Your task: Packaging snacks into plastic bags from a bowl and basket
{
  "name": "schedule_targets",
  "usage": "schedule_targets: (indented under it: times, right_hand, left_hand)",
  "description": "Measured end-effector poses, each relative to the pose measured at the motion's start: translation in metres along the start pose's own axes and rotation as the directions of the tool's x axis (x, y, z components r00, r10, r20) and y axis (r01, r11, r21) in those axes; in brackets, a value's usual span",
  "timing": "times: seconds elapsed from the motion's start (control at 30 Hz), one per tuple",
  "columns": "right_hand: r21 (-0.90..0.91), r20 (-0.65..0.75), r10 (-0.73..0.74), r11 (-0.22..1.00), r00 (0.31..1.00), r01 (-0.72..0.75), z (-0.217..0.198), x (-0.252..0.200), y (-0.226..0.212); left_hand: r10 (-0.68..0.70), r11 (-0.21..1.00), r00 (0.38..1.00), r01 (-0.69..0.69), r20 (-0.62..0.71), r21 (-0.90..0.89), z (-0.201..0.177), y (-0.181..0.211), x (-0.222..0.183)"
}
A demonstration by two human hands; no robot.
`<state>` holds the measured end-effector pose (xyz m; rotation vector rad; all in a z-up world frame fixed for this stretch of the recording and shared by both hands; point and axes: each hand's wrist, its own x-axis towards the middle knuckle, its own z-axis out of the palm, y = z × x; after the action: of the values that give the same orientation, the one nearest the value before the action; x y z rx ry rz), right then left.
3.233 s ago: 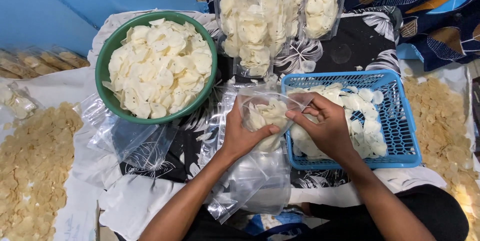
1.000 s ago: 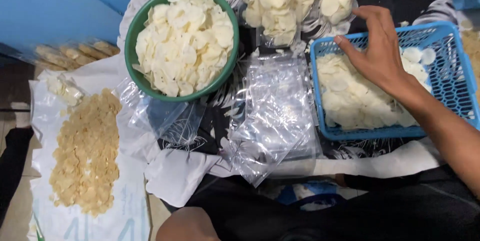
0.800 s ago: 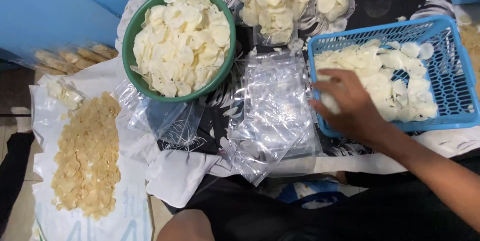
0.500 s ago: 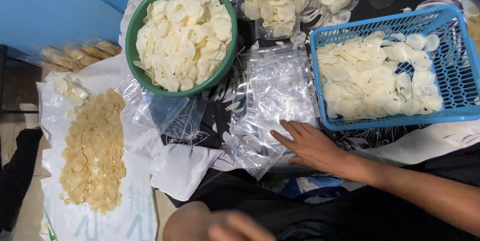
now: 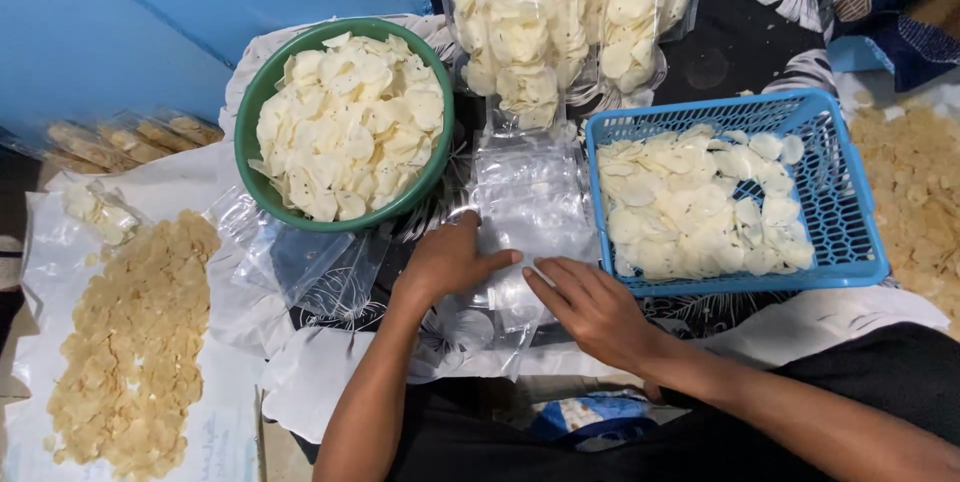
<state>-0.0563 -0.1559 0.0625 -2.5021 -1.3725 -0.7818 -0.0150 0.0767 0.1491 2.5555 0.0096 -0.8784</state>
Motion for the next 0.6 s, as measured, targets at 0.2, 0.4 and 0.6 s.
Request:
schedule_targets:
  times: [0.2,0.4,0.6]
  right_hand:
    - [0.097,-0.277,0.017,0.995,0.961,0.010,-0.013,0.017,0.059]
    - [0.569,-0.146,0.487,0.753,0.861,-0.329,-0.091,0.070,0.111]
    - [0.696,0.391,0.669,0.234,0.632,-0.679,-0.071,0.047,0.129]
  left_hand:
    - [0.115,0.666,0.790,-0.511,-0.602,-0.544,-0.009,0.004,0.019]
    - [0.274,0.478,0.587,-0.771,-0.762,-0.422,-0.051,0.045,0.006]
    - [0.374,0.684,0.502,-0.717,-0.780,-0.134,-0.034,0.058,0.024]
